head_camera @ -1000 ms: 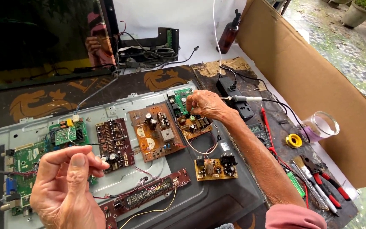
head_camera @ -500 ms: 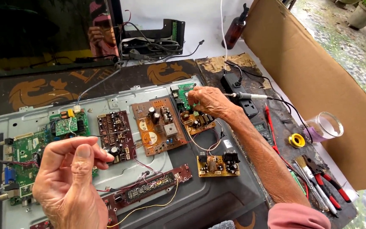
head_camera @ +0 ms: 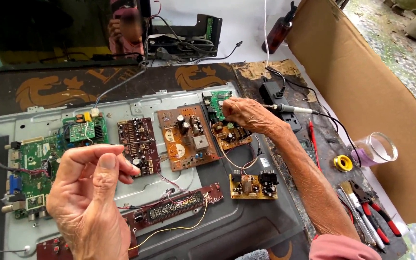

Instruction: Testing and diagnosing electronic circuit boards inside a disassembled television using a multimeter and screwdriver.

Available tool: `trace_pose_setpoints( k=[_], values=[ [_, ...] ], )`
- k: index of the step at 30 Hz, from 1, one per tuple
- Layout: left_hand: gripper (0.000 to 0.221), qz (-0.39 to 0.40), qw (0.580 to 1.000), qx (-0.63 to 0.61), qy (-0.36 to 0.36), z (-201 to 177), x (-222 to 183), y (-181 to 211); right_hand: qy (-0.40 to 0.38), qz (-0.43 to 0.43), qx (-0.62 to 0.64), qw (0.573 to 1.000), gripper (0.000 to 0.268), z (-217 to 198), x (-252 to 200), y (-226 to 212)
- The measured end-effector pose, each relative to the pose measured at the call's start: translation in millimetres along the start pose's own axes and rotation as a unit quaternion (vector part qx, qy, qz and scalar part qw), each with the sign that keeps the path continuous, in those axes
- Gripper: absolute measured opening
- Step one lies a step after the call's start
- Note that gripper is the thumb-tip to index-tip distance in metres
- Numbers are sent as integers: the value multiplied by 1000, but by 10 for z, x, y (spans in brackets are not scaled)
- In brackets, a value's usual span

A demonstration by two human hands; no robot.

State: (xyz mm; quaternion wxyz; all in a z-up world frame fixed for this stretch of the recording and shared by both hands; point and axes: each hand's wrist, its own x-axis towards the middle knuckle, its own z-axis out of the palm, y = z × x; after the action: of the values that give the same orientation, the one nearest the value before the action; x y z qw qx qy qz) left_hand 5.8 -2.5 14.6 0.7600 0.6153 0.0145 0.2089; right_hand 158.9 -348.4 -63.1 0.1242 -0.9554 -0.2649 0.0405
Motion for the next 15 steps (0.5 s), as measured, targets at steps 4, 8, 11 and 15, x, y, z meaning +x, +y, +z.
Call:
trace_pose_setpoints(
  k=[4, 8, 11, 15],
  values=[
    [17, -4, 1000, 1, -1, 8, -3, 21, 26, -4, 33, 999, 5, -13, 10, -46],
    [17, 2, 1000, -5, -2, -1, 2, -5, 18, 5, 16, 1000, 2, 24, 30, -15],
    [17, 0, 1000, 1, -3, -2, 5, -1, 29, -1, -2, 1000, 5, 36, 31, -9],
    [17, -6, 1000, 8, -3, -4, 7, 4, 53, -3, 42, 998, 9, 49, 8, -16]
  ],
)
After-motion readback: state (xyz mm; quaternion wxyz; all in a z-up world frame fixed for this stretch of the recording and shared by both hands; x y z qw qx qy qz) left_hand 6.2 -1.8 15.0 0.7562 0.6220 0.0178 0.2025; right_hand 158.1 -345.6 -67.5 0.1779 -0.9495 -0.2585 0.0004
